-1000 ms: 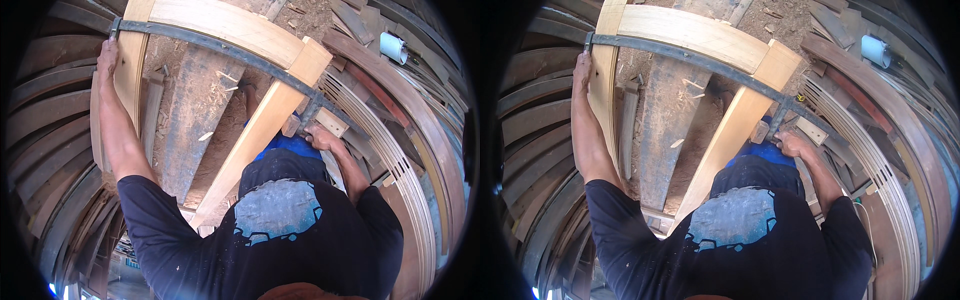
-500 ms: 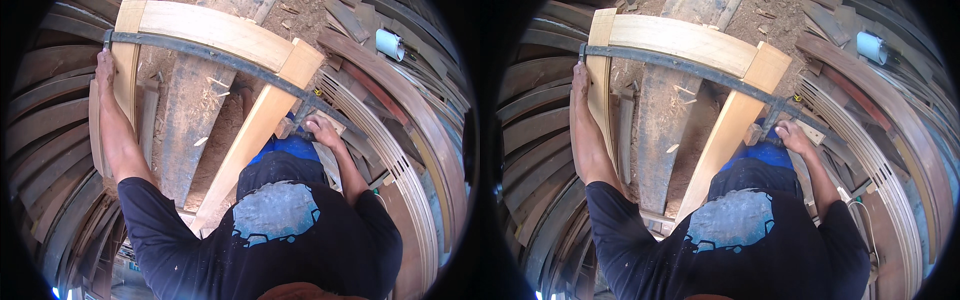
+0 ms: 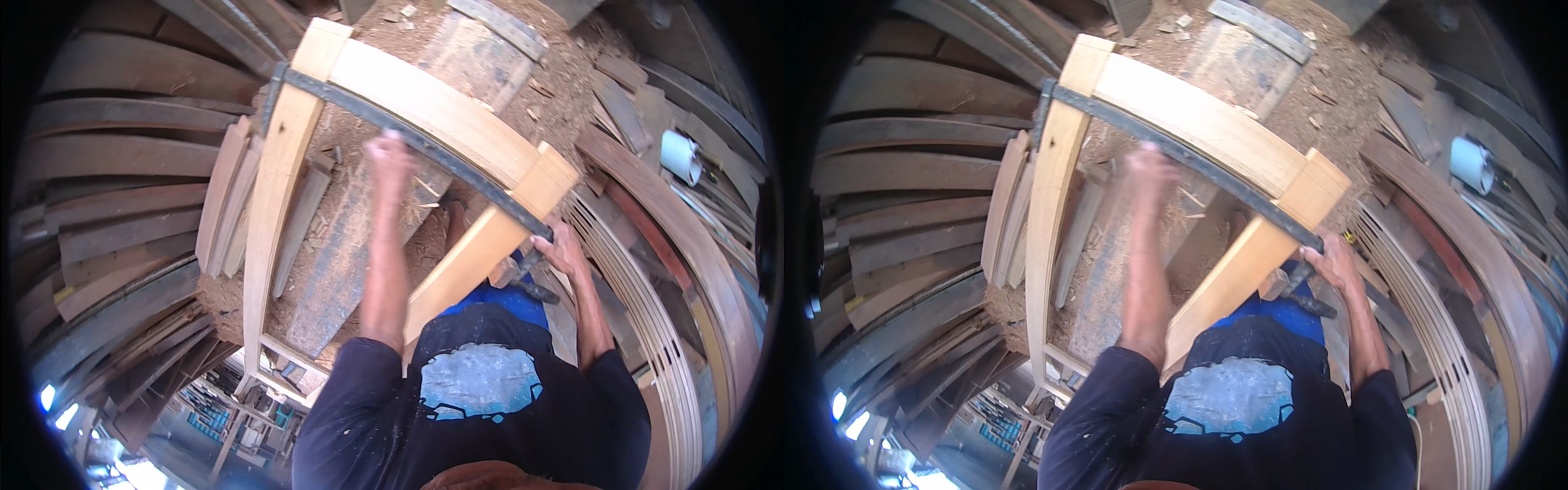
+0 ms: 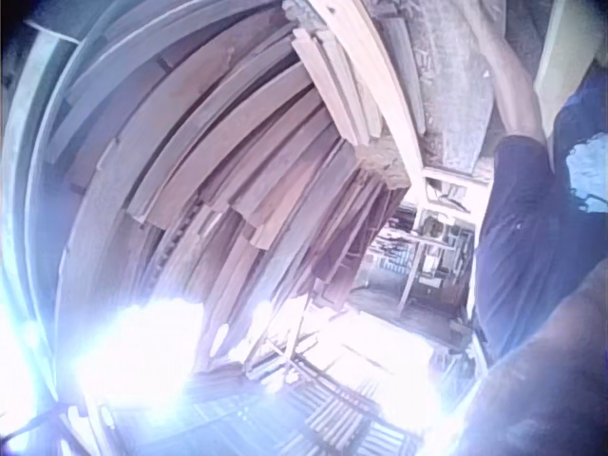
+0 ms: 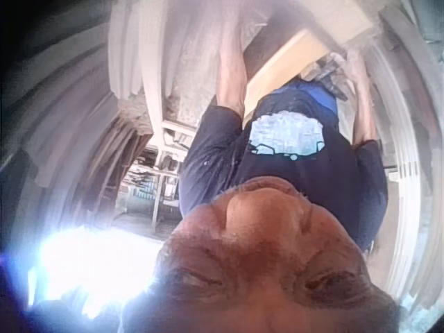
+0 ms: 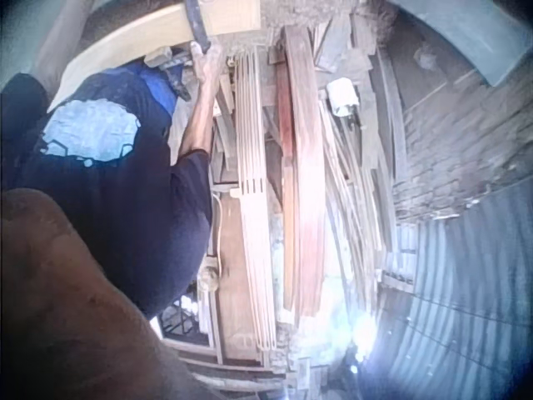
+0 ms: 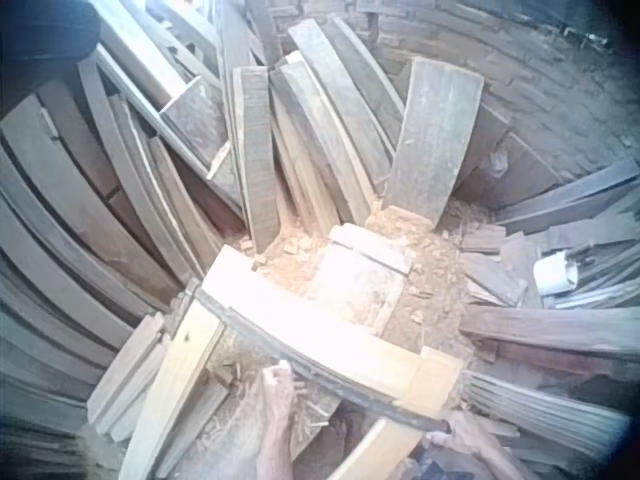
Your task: The person assembles a wooden frame by hammering nails into joints and using clamps to hold pieces together. The person repeatedly adjusts the clamps and hammers nails to secure the frame components.
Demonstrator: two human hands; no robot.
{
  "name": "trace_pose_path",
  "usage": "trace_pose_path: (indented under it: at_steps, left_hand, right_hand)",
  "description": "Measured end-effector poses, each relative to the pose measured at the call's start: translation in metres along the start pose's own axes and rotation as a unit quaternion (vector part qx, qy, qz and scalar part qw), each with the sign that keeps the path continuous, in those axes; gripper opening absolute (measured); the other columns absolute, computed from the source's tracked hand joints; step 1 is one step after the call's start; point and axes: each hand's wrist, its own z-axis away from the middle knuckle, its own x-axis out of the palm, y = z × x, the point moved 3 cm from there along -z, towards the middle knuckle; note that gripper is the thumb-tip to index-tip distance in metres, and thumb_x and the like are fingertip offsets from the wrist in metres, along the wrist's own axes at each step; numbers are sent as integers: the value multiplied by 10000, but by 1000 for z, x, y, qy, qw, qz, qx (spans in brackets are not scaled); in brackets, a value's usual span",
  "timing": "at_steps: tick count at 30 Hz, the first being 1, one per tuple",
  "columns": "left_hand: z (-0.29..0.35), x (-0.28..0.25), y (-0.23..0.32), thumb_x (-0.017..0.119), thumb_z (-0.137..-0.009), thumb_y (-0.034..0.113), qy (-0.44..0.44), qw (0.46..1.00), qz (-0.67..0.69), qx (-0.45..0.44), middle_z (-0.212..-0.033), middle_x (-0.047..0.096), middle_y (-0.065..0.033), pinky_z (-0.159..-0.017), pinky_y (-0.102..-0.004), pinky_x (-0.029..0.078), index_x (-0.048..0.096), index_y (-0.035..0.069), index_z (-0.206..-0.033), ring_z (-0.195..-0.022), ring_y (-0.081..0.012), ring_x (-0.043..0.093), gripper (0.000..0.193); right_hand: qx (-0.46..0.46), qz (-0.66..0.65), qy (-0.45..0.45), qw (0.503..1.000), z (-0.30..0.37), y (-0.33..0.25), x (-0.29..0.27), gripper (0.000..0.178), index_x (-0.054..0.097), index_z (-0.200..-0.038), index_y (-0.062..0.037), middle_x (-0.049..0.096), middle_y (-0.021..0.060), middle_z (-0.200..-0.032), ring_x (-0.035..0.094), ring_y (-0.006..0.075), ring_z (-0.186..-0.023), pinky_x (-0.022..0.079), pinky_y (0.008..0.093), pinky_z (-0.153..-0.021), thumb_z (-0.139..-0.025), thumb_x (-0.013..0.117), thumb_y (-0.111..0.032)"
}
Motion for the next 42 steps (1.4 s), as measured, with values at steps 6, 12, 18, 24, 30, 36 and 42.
trace_pose_path:
  at_steps: [6,12,18,24,30,36,42]
  left_hand:
    - [-20,81,-97,541,-1032,393,-113,979,162,57,-954,697,-174,-568,-311,617,519,-80,-1197,-717,-207,718,502]
    - [-1,74,-97,527,-1051,363,-116,973,201,9,-862,723,-130,-528,-308,610,583,-52,-1092,-650,-176,717,421]
    - [5,65,-97,582,-1019,444,-159,960,230,6,-854,714,-139,-533,-305,609,585,-43,-1042,-658,-185,714,488]
    - [10,68,-84,605,-1001,468,-159,956,246,20,-856,709,-127,-545,-299,613,568,-45,-1069,-677,-184,716,518]
    - [-4,68,-96,571,-1027,434,-175,950,257,3,-838,704,-106,-536,-298,605,557,-21,-1095,-630,-165,701,460]
    - [-1,71,-87,538,-1049,379,-174,947,269,11,-817,691,-99,-536,-293,599,586,10,-1084,-624,-173,692,374]
    - [9,46,-66,516,-1052,412,-206,972,100,-44,-811,697,-87,-638,-332,625,617,28,-992,-731,-178,707,401]
  right_hand:
    - [-22,20,32,999,2,1,3,455,676,-1142,19,706,251,-943,687,380,-889,518,434,-827,-763,670,-234]
    - [25,53,-20,998,2,3,5,465,670,-1143,21,701,266,-957,685,395,-911,516,449,-840,-754,673,-234]
    - [35,-45,-33,998,12,-19,-2,383,686,-1105,19,715,246,-938,704,373,-918,515,446,-839,-766,687,-160]
    - [37,-19,-40,998,16,2,5,400,673,-1129,23,715,222,-948,700,321,-913,516,405,-878,-776,689,-165]
    - [38,46,-81,995,4,-1,-4,375,682,-1071,37,709,225,-936,696,315,-897,516,417,-848,-769,702,-185]
    - [-38,-28,-52,998,-6,16,-4,312,681,-981,17,671,185,-828,668,293,-784,510,395,-773,-760,692,-202]
    - [-38,-39,-92,994,-6,19,3,477,649,-1146,28,673,173,-845,634,264,-775,497,405,-734,-767,639,-262]
